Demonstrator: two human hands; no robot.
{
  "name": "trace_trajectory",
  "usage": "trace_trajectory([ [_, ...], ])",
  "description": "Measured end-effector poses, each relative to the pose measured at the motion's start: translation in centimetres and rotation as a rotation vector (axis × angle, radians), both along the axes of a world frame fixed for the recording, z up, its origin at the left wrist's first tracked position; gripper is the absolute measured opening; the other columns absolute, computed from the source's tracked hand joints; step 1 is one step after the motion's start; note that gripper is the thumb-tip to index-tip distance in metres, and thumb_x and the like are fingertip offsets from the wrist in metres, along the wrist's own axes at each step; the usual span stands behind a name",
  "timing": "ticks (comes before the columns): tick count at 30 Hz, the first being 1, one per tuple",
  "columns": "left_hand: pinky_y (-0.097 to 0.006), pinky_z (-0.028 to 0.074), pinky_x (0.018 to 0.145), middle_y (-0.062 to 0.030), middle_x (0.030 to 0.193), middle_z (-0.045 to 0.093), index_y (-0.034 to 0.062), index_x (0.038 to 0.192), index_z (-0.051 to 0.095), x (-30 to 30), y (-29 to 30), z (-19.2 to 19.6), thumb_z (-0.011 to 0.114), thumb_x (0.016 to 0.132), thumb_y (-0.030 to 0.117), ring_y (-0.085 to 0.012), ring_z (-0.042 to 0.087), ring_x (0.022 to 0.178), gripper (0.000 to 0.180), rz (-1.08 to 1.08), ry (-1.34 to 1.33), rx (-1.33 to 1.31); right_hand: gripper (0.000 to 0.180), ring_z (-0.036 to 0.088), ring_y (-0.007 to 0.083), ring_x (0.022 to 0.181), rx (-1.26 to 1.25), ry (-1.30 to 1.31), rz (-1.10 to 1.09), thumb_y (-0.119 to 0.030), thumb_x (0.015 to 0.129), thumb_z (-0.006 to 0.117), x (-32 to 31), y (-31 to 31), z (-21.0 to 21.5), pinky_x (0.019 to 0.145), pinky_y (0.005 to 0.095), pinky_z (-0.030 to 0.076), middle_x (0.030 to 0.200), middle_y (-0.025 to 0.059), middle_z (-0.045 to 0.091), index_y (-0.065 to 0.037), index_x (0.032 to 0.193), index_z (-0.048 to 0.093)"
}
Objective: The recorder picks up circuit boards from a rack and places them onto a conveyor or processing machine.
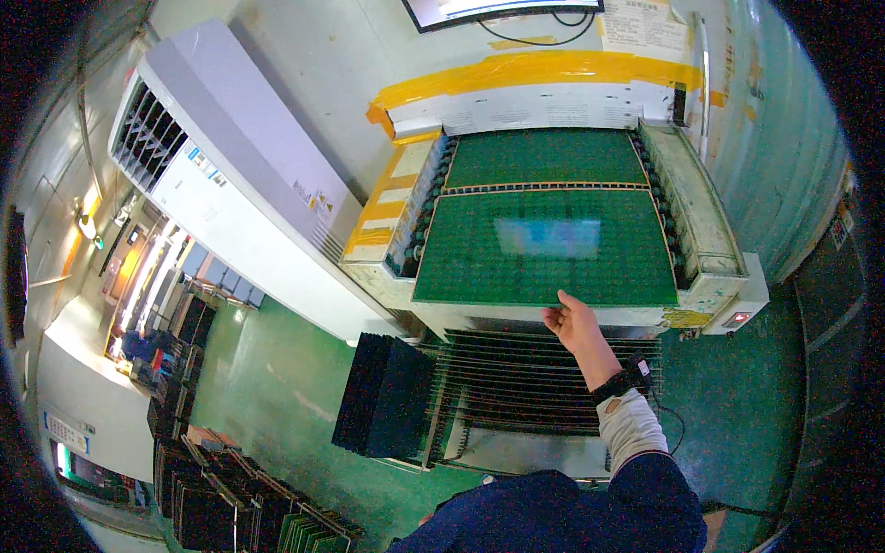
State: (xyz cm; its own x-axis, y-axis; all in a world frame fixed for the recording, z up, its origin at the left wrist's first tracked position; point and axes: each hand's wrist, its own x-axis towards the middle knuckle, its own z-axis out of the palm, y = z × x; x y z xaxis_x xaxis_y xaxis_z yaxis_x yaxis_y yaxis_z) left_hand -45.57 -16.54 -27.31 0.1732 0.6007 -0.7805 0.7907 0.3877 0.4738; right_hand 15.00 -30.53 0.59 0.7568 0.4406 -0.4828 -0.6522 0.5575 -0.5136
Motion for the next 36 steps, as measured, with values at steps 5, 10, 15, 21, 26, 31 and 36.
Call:
trace_trajectory([
  [5, -0.027, 0.047, 0.073, -0.0078, 0.088, 0.067, -0.0011, 0.098, 0.065, -2.9, -0.3, -3.5, 0.058, 0.083, 0.041, -0.0147, 0.061, 0.082, 0.046, 0.115, -0.124, -0.051, 0.028, 0.057, 0.0255, 0.072, -0.015, 0.002, 0.052, -0.023, 0.082, 0.064, -0.2, 1.7, 0.7, 0.065, 0.0368, 0.049, 0.079, 0.0117, 0.054, -0.005, 0.094, 0.046],
  [10, -0.028, 0.047, 0.074, -0.0070, 0.089, 0.067, -0.0014, 0.098, 0.064, 1.6, 0.0, 4.1, 0.058, 0.084, 0.040, -0.0153, 0.062, 0.085, 0.044, 0.057, -0.007, -0.061, 0.029, 0.056, 0.0218, 0.071, -0.073, -0.013, 0.059, -0.025, 0.081, 0.065, 0.3, 1.1, 0.5, 0.064, 0.0347, 0.047, 0.081, 0.0116, 0.056, -0.006, 0.093, 0.046],
  [15, -0.028, 0.047, 0.074, -0.0067, 0.089, 0.067, -0.0023, 0.099, 0.064, -0.1, 0.3, 0.9, 0.057, 0.084, 0.040, -0.0155, 0.062, 0.084, 0.045, 0.147, -0.177, -0.049, 0.031, 0.055, 0.0210, 0.071, -0.071, -0.018, 0.065, -0.027, 0.081, 0.065, 0.4, 1.1, 0.9, 0.064, 0.0342, 0.047, 0.082, 0.0122, 0.057, -0.005, 0.092, 0.046],
  [21, -0.027, 0.047, 0.075, -0.0082, 0.090, 0.067, -0.0015, 0.100, 0.064, 1.4, 0.0, 3.4, 0.053, 0.085, 0.040, -0.0153, 0.062, 0.084, 0.046, 0.112, -0.095, -0.049, 0.034, 0.055, 0.0188, 0.071, -0.093, -0.041, 0.142, -0.034, 0.082, 0.062, 0.4, 1.0, 1.1, 0.063, 0.0311, 0.047, 0.088, 0.0125, 0.060, -0.004, 0.094, 0.051],
  [26, -0.027, 0.047, 0.074, -0.0082, 0.089, 0.067, 0.0002, 0.100, 0.065, -0.3, 0.5, 0.7, 0.052, 0.085, 0.043, -0.0143, 0.062, 0.082, 0.047, -0.028, -0.148, 0.021, 0.035, 0.056, 0.0180, 0.071, -0.099, -0.049, 0.150, -0.035, 0.083, 0.061, 0.3, 1.3, 1.4, 0.063, 0.0302, 0.047, 0.089, 0.0114, 0.061, -0.003, 0.096, 0.053],
  [31, -0.027, 0.047, 0.074, -0.0076, 0.087, 0.068, 0.0009, 0.100, 0.065, 2.1, -0.2, 5.4, 0.053, 0.084, 0.044, -0.0144, 0.062, 0.082, 0.048, -0.011, -0.048, 0.021, 0.036, 0.057, 0.0183, 0.071, -0.097, -0.045, 0.152, -0.034, 0.084, 0.060, 0.8, 0.8, 0.7, 0.064, 0.0297, 0.048, 0.089, 0.0113, 0.061, 0.000, 0.096, 0.053],
  [36, -0.027, 0.047, 0.073, -0.0080, 0.087, 0.068, -0.0005, 0.101, 0.064, 0.9, 0.0, 3.2, 0.053, 0.084, 0.042, -0.0147, 0.062, 0.081, 0.047, 0.042, -0.048, -0.016, 0.037, 0.057, 0.0187, 0.072, -0.074, -0.058, 0.165, -0.033, 0.084, 0.059, 0.6, 1.2, 1.1, 0.064, 0.0294, 0.048, 0.089, 0.0115, 0.061, 0.001, 0.097, 0.054],
])
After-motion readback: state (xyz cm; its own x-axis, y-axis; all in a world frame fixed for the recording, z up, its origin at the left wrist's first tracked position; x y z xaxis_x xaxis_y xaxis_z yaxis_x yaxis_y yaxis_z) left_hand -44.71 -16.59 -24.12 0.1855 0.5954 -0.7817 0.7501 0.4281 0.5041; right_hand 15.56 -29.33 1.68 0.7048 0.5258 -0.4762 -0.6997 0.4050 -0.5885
